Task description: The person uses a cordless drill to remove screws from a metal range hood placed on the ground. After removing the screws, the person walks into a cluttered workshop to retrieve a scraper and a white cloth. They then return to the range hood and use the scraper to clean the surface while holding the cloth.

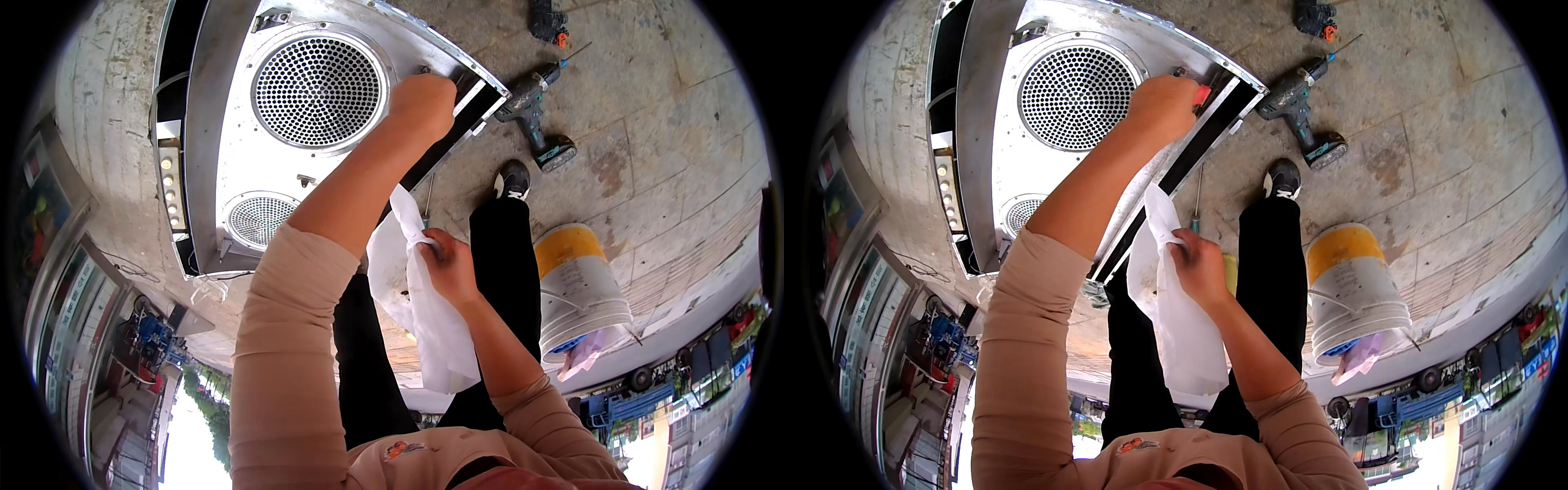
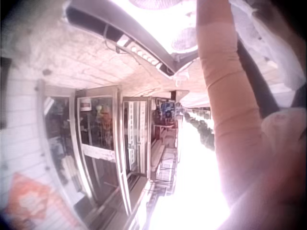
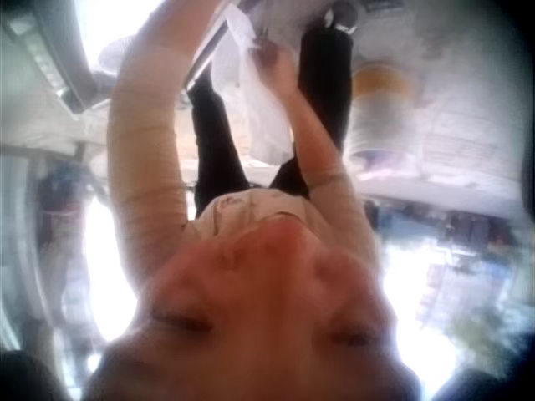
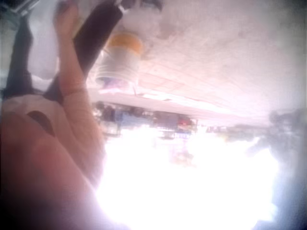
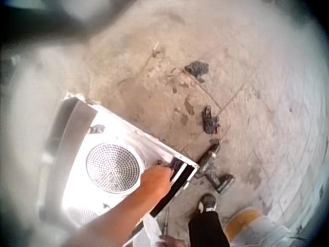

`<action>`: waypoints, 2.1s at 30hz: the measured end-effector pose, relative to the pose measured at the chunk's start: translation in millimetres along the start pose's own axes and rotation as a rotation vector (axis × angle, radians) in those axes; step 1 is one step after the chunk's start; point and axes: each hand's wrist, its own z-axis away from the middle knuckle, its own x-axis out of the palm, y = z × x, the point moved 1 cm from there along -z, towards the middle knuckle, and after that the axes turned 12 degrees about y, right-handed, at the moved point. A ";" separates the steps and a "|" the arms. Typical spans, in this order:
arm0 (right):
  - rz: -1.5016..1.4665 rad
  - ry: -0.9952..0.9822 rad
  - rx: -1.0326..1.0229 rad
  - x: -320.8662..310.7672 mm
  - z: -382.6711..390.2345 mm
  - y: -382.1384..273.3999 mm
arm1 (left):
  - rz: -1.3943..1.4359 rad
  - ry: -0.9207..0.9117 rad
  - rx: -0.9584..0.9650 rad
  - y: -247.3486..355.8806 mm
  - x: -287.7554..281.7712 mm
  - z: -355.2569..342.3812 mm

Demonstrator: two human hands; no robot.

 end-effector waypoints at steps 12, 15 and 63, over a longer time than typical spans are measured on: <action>-0.005 0.003 -0.012 0.7 1.8 -5.0 | -0.084 -0.058 0.103 7.6 17.0 1.5; 0.007 0.026 -0.026 0.0 -1.6 -7.4 | -0.057 -0.024 0.026 1.4 12.5 0.4; -0.045 0.056 0.020 23.9 17.4 37.8 | 0.325 -0.033 0.007 -87.7 -154.6 194.5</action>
